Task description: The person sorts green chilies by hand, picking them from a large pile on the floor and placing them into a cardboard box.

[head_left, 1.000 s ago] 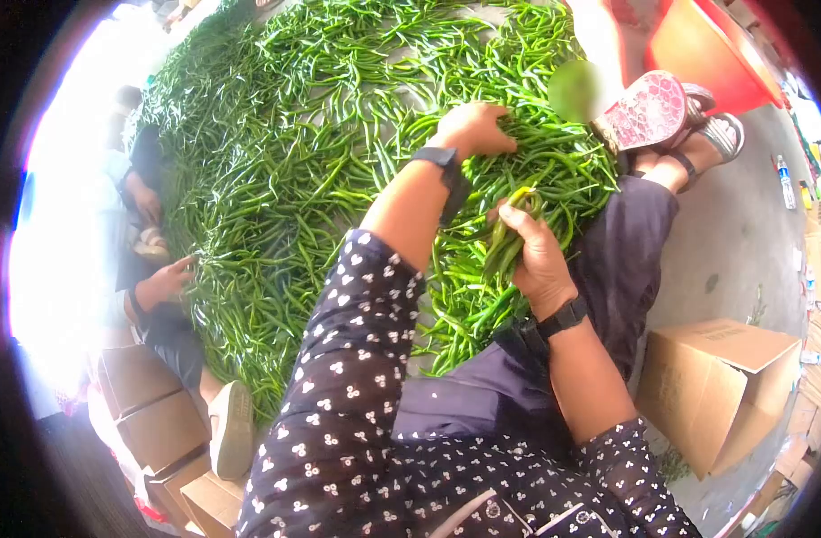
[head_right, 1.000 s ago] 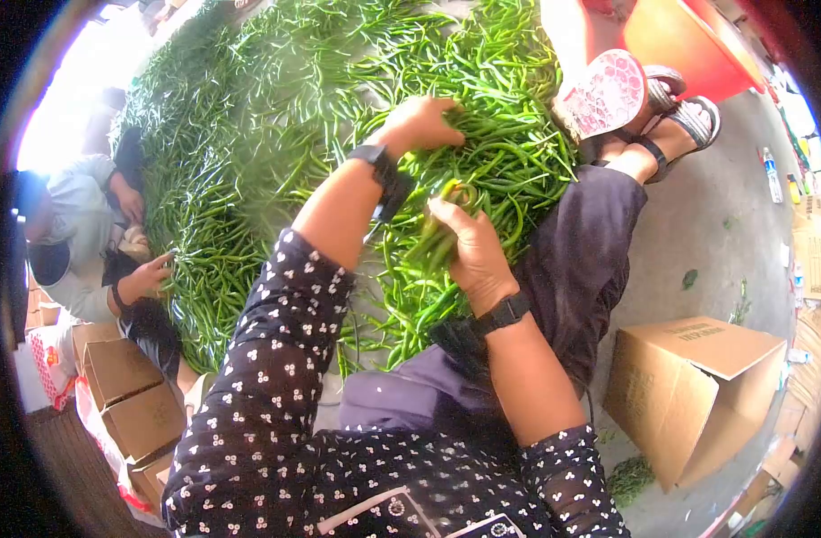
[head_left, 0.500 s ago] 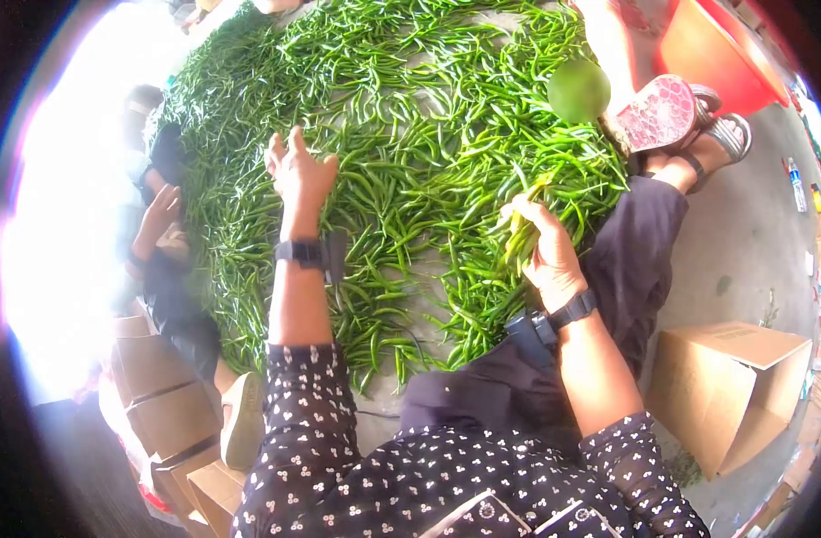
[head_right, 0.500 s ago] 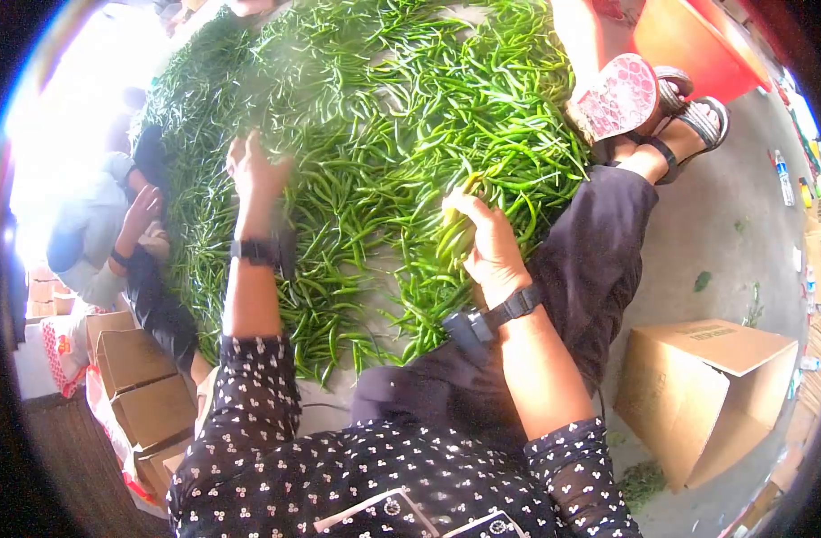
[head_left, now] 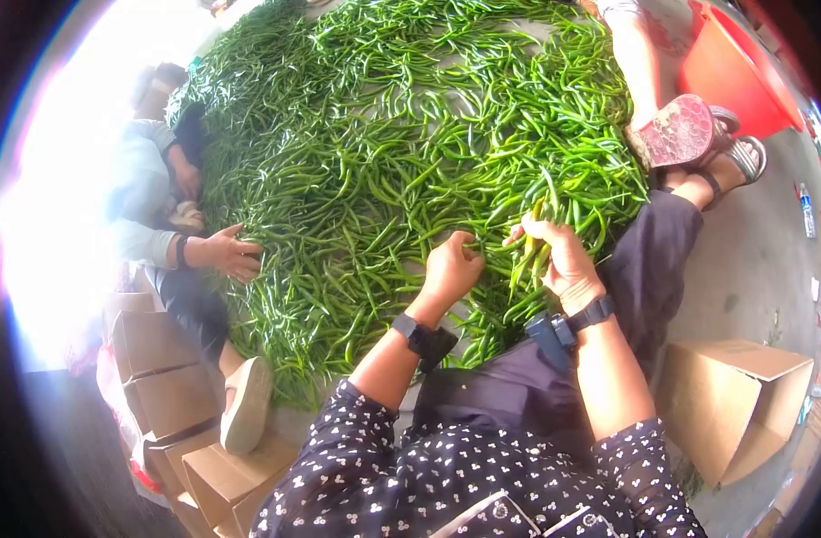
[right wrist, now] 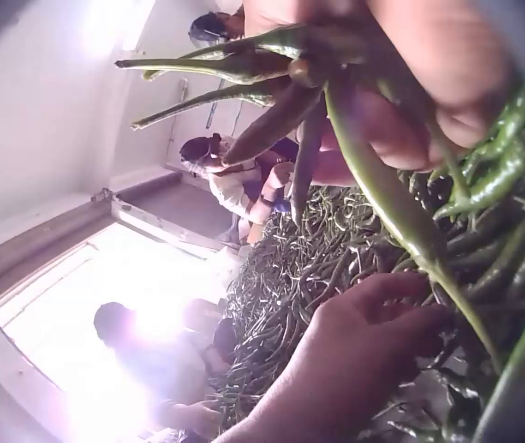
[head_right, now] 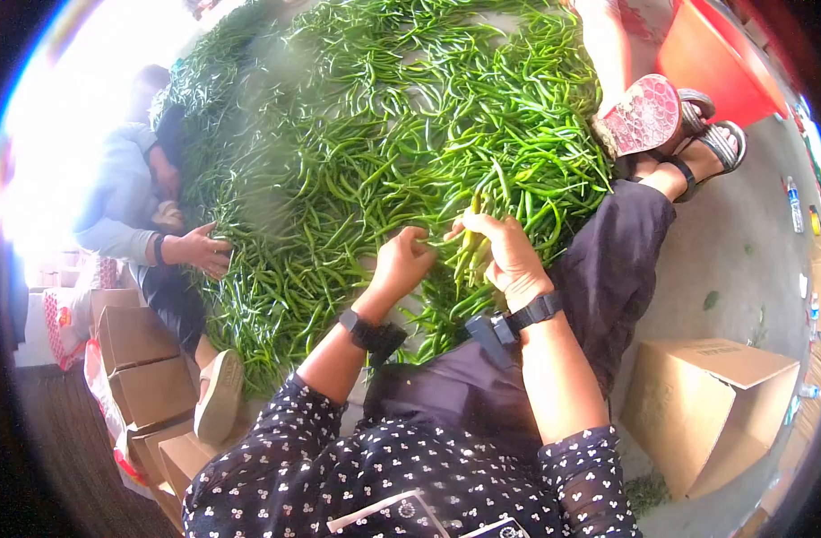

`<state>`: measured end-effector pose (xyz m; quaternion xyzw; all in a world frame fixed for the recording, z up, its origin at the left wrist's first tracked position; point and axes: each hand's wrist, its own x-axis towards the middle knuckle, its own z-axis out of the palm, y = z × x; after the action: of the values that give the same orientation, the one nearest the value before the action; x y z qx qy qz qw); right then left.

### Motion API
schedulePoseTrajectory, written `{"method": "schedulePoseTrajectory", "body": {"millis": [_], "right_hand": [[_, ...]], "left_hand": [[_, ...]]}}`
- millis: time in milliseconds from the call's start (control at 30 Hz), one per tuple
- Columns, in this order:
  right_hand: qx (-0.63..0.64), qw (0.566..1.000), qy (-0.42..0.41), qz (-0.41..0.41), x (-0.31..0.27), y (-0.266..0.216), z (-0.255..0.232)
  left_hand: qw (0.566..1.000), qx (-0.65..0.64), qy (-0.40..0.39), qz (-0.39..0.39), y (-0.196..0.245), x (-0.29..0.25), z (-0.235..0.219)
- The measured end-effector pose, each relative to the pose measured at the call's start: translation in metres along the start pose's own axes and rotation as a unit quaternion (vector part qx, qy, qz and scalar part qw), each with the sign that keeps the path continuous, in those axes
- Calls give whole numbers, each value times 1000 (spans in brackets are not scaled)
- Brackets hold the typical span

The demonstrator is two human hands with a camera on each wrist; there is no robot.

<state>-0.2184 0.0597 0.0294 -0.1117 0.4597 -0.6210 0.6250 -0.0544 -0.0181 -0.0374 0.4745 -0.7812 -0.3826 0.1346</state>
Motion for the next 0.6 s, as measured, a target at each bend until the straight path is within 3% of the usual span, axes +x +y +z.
{"method": "schedulePoseTrajectory", "body": {"millis": [67,200,267,400,500,533,600], "right_hand": [[-7,1000,0,-5,1,2,0],[5,1000,-2,3,-1,2,-1],[6,1000,4,-15,2,5,-5],[4,1000,7,-16,1,4,-3],[4,1000,24,1,-3,-2,4],[14,1000,16,13,-4,-3,4],[15,1000,8,4,-4,-1,3]], "left_hand": [[998,-29,-39,-30,5,2,-2],[994,-69,-45,-72,12,2,4],[980,-166,-23,-103,6,7,9],[900,-434,35,-32,21,8,-14],[918,-395,-19,-1,41,5,-37],[949,-311,-35,43,49,4,-41],[954,-284,-55,81,63,0,-38]]}}
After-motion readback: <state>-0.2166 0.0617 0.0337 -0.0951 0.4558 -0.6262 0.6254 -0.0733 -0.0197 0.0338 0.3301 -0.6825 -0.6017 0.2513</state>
